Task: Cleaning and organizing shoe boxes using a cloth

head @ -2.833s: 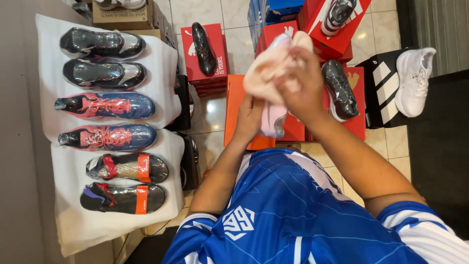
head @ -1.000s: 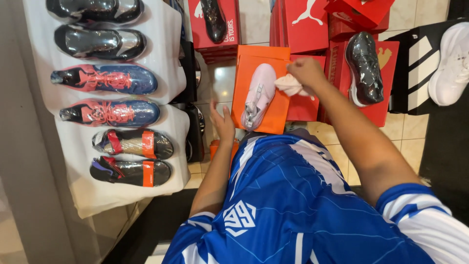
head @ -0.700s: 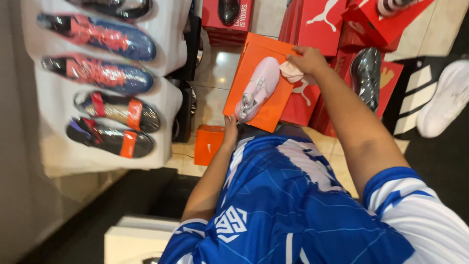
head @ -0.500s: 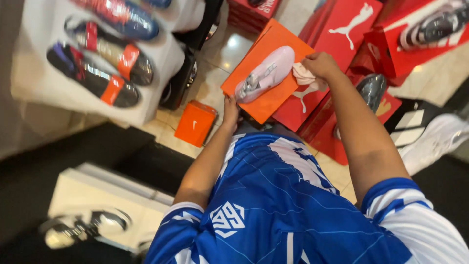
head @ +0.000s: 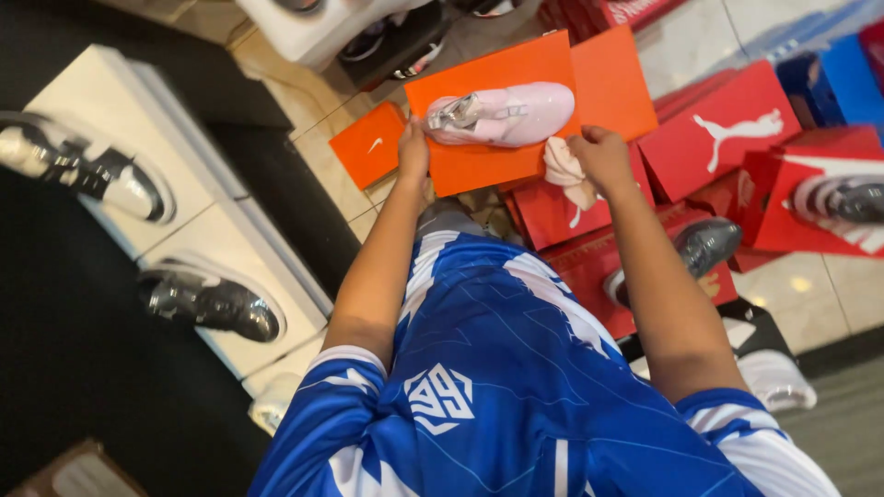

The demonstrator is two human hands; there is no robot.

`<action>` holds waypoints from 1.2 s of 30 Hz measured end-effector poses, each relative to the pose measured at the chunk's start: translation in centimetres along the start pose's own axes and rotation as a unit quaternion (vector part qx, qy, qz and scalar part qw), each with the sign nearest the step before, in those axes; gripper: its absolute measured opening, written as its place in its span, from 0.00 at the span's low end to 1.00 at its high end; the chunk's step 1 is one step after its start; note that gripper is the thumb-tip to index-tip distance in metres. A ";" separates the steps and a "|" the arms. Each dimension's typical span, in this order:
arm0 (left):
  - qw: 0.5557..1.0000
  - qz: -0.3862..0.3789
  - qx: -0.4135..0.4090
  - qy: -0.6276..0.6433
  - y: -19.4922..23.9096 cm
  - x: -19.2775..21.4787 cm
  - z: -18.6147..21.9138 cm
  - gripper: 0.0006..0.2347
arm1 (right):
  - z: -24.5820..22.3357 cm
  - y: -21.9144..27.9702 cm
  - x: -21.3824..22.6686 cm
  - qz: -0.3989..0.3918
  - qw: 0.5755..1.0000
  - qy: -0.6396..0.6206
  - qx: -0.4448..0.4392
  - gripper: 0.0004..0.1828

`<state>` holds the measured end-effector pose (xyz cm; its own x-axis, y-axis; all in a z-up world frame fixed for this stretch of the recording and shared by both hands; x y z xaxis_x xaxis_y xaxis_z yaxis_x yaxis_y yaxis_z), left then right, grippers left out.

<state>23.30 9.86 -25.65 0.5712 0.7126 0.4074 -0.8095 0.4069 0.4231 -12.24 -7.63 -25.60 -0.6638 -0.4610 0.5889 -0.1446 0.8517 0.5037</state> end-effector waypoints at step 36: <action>0.872 0.218 0.285 0.332 -22.9 15.9 -46.3 0.25 | -0.6 -7.2 -48.2 -0.182 0.982 0.024 -0.042 0.30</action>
<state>44.60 38.35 -66.33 -0.1320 0.9796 0.1513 -0.6228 -0.2007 0.7562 21.25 8.35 -57.27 -0.5438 -0.7444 0.3874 -0.3043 0.6052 0.7356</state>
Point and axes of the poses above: each hand's wrist, its own y-axis away from the middle knuckle, its own x-axis out of the back of the hand, z = x × y, the point moved 9 cm from there along -y, towards the middle knuckle, and after that the axes turned 9 degrees about z, right-handed, at the moved point
